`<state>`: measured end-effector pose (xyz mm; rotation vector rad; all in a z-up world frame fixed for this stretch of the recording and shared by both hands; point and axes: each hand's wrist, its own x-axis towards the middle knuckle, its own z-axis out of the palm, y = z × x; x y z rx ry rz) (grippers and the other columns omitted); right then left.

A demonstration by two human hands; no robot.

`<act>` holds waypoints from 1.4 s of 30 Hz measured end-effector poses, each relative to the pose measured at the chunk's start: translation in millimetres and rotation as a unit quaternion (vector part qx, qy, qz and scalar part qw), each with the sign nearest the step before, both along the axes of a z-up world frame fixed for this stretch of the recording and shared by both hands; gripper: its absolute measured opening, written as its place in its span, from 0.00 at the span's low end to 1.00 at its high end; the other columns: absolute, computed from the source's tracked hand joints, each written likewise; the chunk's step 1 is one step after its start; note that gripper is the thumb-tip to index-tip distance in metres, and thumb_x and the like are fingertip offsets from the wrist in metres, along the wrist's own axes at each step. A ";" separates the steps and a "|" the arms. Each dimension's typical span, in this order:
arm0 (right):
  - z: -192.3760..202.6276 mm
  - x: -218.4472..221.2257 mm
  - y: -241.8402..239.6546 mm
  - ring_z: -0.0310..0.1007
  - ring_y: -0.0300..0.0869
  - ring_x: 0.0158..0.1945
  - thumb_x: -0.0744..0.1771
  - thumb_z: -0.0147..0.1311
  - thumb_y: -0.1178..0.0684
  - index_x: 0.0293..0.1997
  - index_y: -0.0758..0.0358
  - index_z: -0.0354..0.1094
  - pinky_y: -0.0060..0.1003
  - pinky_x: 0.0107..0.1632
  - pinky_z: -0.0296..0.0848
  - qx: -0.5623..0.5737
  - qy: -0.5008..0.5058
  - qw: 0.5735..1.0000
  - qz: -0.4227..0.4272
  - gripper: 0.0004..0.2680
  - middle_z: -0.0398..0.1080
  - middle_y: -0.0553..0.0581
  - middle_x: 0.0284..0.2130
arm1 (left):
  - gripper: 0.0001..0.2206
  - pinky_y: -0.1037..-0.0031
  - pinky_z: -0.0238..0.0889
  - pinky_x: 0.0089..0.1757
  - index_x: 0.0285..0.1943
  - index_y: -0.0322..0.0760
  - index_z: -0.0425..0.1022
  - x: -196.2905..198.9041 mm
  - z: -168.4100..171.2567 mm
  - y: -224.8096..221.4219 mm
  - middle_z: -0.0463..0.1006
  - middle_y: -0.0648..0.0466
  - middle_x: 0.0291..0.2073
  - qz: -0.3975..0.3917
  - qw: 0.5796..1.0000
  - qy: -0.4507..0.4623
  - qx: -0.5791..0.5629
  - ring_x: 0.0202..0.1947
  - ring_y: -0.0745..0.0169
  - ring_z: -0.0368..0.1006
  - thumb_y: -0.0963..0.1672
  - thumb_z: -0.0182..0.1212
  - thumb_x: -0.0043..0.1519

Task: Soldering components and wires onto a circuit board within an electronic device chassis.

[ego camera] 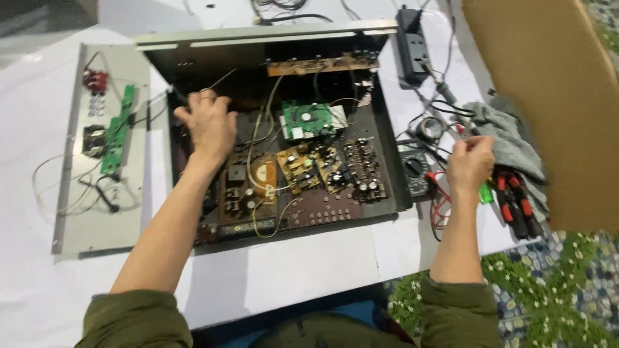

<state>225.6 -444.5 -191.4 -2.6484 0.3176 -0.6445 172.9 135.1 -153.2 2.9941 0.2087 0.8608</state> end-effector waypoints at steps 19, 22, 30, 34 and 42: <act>12.8 4.3 -12.6 0.78 0.61 0.43 0.66 0.62 0.44 0.42 0.49 0.80 0.55 0.46 0.73 0.018 0.073 0.997 0.010 0.06 0.79 0.56 0.33 | 0.14 0.51 0.50 0.49 0.45 0.47 0.81 1.5 -14.9 4.5 0.70 0.56 0.44 -0.015 0.999 -0.034 0.020 0.52 0.53 0.64 0.46 0.78 0.52; 5.9 10.0 -46.2 0.78 0.62 0.41 0.67 0.62 0.48 0.42 0.53 0.80 0.55 0.44 0.73 0.013 0.026 1.000 0.006 0.05 0.78 0.58 0.30 | 0.13 0.50 0.51 0.49 0.45 0.46 0.81 1.7 -21.2 7.6 0.69 0.56 0.44 -0.021 0.999 -0.033 0.012 0.53 0.52 0.64 0.46 0.78 0.53; 23.9 -6.5 -29.9 0.78 0.56 0.43 0.66 0.61 0.48 0.45 0.49 0.80 0.52 0.45 0.75 0.054 0.068 0.996 0.032 0.06 0.78 0.55 0.34 | 0.13 0.48 0.51 0.50 0.45 0.44 0.81 7.5 -30.0 12.0 0.69 0.54 0.44 -0.025 0.999 -0.037 0.008 0.53 0.50 0.65 0.45 0.77 0.55; 16.6 -0.5 -20.2 0.75 0.60 0.46 0.65 0.60 0.51 0.49 0.52 0.80 0.55 0.46 0.75 -0.091 0.097 0.991 0.016 0.09 0.74 0.59 0.39 | 0.13 0.51 0.50 0.49 0.46 0.44 0.80 3.9 -26.1 11.9 0.69 0.55 0.44 -0.028 0.999 -0.036 0.014 0.52 0.52 0.65 0.46 0.77 0.55; 14.3 22.3 -14.0 0.75 0.60 0.42 0.68 0.59 0.53 0.43 0.58 0.78 0.52 0.45 0.75 -0.070 0.015 0.997 0.035 0.05 0.72 0.60 0.33 | 0.12 0.52 0.51 0.49 0.44 0.44 0.81 5.8 -28.0 11.2 0.69 0.55 0.43 -0.023 0.999 -0.039 0.001 0.52 0.52 0.65 0.45 0.76 0.54</act>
